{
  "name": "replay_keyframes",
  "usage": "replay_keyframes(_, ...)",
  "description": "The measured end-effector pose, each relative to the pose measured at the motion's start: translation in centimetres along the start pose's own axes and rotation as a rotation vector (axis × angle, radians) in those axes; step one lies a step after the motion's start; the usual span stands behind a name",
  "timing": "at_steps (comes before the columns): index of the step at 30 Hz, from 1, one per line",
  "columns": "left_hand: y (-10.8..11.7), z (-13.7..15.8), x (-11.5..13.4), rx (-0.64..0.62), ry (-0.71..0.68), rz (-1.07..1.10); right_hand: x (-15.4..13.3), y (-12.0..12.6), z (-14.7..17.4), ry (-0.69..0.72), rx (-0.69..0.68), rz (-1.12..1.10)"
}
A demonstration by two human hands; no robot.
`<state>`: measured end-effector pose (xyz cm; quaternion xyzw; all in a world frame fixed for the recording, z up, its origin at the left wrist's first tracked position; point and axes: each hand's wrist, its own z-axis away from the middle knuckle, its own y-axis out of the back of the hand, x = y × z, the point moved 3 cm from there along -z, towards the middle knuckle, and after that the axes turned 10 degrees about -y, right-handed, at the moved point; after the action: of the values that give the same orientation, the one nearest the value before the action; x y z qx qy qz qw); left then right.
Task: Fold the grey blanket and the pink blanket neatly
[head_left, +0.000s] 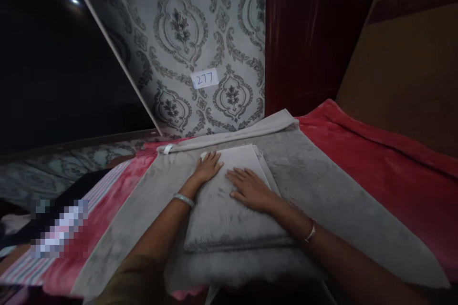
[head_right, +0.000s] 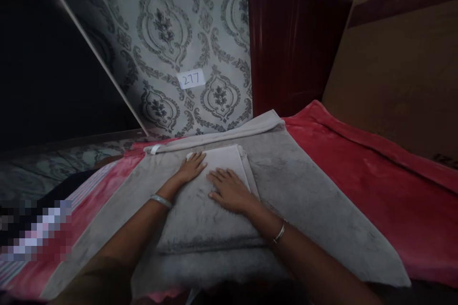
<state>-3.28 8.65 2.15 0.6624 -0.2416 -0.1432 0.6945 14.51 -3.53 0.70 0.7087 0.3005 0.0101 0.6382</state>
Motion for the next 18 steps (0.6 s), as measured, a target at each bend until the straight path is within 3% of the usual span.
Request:
replay_keyframes(6,-2.6,9.1,-0.3,0.111,-0.194,0.147,0.8,-0.4,0.1,-0.028,0.092,-0.05)
replay_keyframes(9,-3.3,12.1,-1.0,0.157,-0.227,0.236,1.0,-0.6,0.0,-0.008,0.098,-0.037)
replay_keyframes(13,-3.3,13.6,-1.1,0.244,-0.266,0.332,1.4,-1.0,-0.1,0.016,0.117,-0.05)
replay_keyframes(18,-3.0,13.9,-0.6,0.295,-0.214,0.337,3.0,-1.0,-0.3,0.022,0.178,-0.171)
